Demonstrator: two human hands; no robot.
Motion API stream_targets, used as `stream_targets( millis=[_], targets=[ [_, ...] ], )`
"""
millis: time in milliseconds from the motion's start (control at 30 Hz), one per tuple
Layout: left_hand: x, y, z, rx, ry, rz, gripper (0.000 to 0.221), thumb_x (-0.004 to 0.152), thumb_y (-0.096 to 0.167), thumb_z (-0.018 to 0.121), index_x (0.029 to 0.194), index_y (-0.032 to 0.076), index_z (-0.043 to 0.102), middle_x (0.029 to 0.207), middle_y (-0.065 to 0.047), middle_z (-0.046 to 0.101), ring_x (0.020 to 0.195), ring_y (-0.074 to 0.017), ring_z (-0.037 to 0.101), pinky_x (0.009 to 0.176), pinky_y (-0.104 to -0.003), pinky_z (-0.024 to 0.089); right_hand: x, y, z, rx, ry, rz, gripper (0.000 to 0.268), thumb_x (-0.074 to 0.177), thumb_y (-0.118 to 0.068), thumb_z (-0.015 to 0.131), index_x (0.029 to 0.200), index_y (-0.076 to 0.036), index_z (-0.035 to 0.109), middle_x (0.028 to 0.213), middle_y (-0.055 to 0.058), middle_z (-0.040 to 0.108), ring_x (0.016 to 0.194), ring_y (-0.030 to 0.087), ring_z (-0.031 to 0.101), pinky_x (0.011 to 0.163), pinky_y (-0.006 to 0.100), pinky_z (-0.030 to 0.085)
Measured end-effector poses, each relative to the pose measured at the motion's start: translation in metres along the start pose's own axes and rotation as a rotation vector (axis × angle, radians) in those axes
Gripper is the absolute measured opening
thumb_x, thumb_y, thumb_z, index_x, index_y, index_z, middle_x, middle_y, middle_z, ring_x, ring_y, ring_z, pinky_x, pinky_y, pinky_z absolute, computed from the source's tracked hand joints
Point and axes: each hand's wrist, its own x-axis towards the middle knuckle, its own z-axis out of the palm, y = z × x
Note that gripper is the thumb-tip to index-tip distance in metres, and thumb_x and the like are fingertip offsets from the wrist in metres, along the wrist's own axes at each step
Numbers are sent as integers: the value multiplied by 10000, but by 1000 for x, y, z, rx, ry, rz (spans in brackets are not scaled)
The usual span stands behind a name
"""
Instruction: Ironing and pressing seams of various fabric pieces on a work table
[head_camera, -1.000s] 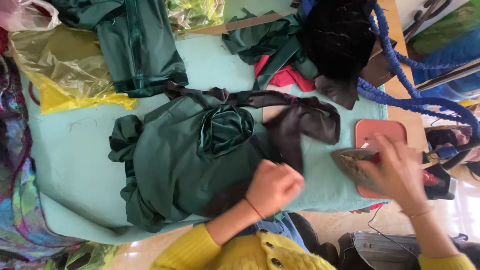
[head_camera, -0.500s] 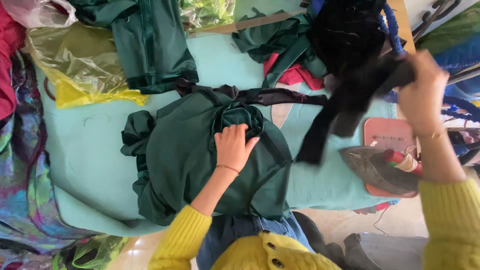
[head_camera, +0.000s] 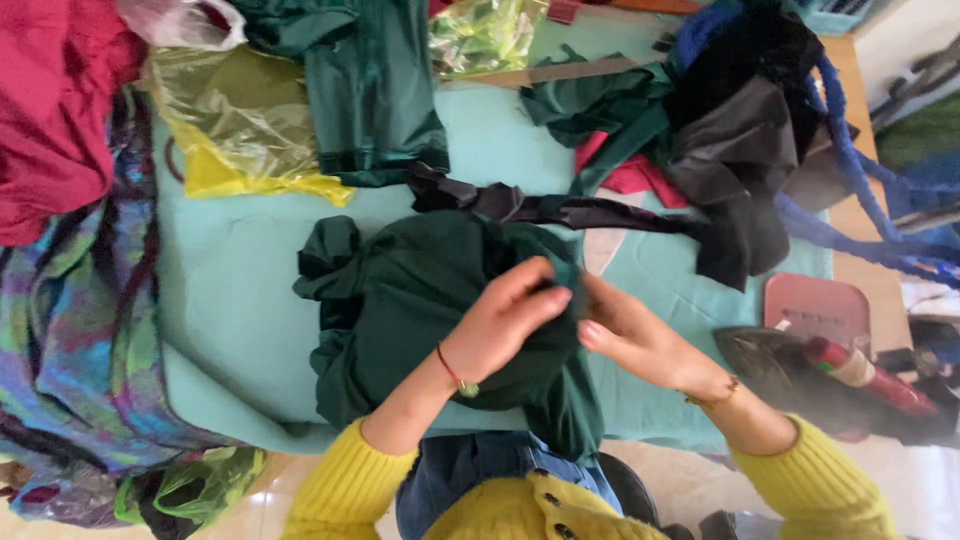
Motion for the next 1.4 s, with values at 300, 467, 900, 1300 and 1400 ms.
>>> stream_targets(
  millis=[300, 467, 900, 1300, 1400],
  targets=[
    [-50, 137, 48, 1224, 206, 704, 367, 1067, 268, 541, 1378, 90, 619, 1327, -102, 664, 1094, -256, 724, 792, -346, 594, 50, -36, 22, -120, 518, -408, 163, 947, -118, 596, 833, -56, 695, 742, 21, 618, 721, 110, 548, 598, 271, 457],
    [-43, 111, -24, 1250, 479, 696, 481, 932, 244, 773, 1389, 216, 628, 1356, -76, 624, 1049, -262, 680, 827, -397, 540, 73, 16, 44, 266, 486, -43, 459, 1117, -379, 428, 992, -11, 672, 1006, 135, 708, 988, 218, 677, 781, 381, 567],
    [2, 113, -106, 342, -258, -64, 127, 949, 141, 700, 949, 68, 596, 1431, -159, 621, 1193, -199, 608, 1058, -399, 432, 79, 24, 37, 644, 474, 172, 364, 983, -350, 723, 929, 10, 740, 909, 202, 767, 840, 319, 781, 742, 471, 635],
    [51, 73, -152, 799, -301, -32, 388, 919, 473, 765, 934, 87, 726, 867, -102, 546, 884, -190, 547, 851, -369, 434, 92, 27, 16, 724, 404, 354, 572, 997, -532, 601, 1213, -12, 702, 1104, 227, 737, 990, 354, 742, 857, 497, 617],
    [40, 135, -108, 589, -320, -80, 308, 922, 411, 767, 1094, 156, 779, 997, 49, 719, 921, -86, 578, 943, -242, 437, 92, 37, 15, 716, 391, 339, 619, 1000, -520, 581, 1282, 25, 661, 1166, 258, 710, 1073, 375, 710, 917, 524, 588]
  ],
)
